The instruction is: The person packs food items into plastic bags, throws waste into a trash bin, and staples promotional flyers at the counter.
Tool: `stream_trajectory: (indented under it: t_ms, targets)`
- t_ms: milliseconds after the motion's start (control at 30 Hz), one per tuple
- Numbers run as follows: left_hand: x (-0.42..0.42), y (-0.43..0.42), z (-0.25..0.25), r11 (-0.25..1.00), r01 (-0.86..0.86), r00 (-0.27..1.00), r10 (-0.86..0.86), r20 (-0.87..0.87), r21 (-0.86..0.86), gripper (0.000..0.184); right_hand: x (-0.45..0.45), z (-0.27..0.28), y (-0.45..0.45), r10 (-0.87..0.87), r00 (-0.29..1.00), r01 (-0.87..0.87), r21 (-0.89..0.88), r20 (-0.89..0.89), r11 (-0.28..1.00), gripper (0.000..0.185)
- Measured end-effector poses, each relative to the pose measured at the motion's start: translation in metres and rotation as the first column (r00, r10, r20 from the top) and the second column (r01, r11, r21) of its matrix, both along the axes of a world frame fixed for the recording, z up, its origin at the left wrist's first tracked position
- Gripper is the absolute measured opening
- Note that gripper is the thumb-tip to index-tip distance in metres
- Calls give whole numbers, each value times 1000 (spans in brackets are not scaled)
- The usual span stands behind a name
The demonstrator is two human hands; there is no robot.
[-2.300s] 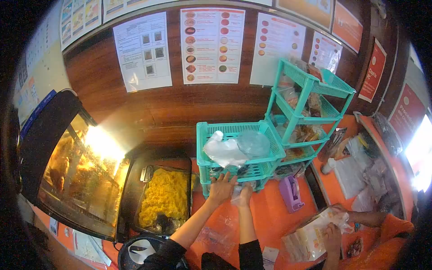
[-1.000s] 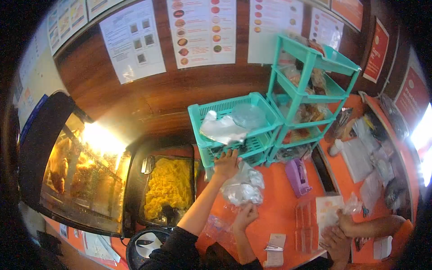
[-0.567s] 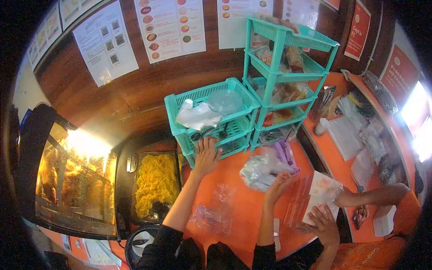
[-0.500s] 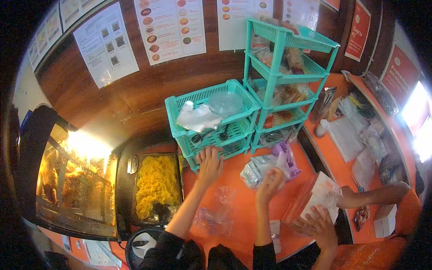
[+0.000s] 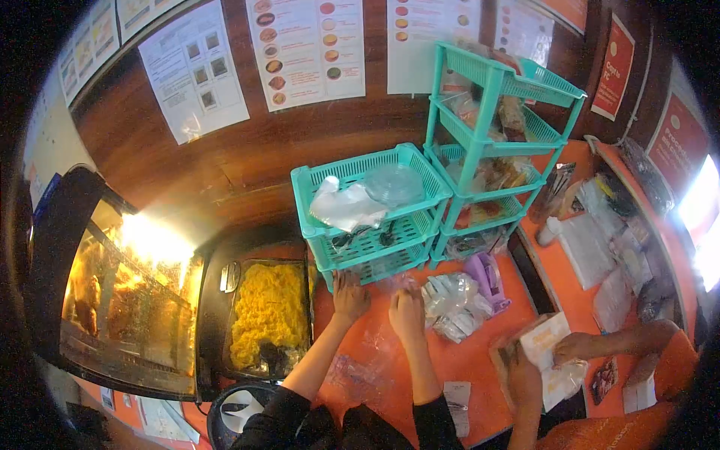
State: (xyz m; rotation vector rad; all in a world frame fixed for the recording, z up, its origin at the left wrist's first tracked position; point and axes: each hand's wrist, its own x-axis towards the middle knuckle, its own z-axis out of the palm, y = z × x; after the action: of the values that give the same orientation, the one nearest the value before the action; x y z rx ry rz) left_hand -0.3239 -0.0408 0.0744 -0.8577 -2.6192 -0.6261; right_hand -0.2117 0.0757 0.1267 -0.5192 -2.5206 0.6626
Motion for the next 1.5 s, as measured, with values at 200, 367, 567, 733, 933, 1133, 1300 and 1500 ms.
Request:
stream_trajectory:
  t_ms: [200, 367, 567, 733, 933, 1133, 1300, 1500]
  targets:
    - [38, -21, 1, 943, 308, 946, -318, 70, 125, 34, 99, -3, -35, 186, 842, -106, -183, 507, 977, 23]
    - [115, -65, 19, 863, 489, 731, -484, 481, 126, 16, 65, 46, -27, 11, 962, 40, -181, 271, 983, 25]
    - [97, -83, 42, 495, 748, 24, -687, 726, 443, 23, 21, -61, 5, 231, 956, -244, 51, 183, 969, 29]
    - [33, -78, 79, 615, 619, -167, -505, 847, 489, 30, -3, -82, 32, 465, 369, -387, -321, 805, 864, 31]
    - [-4, 7, -7, 981, 190, 956, -195, 220, 42, 35, -96, -66, 28, -6, 1000, 7, 172, -4, 985, 28]
    - [-24, 23, -39, 992, -124, 977, 124, 173, -9, 54, -129, -82, 48, -16, 869, 0, 33, 494, 999, 40]
    - [-22, 20, -42, 986, -115, 971, 137, 196, -121, 58, -127, -96, 27, 269, 940, -335, -433, -208, 837, 32]
    - [-2, 11, -30, 991, -92, 975, 109, 192, -95, 64, -138, -104, 8, 157, 967, -228, -411, -200, 883, 38]
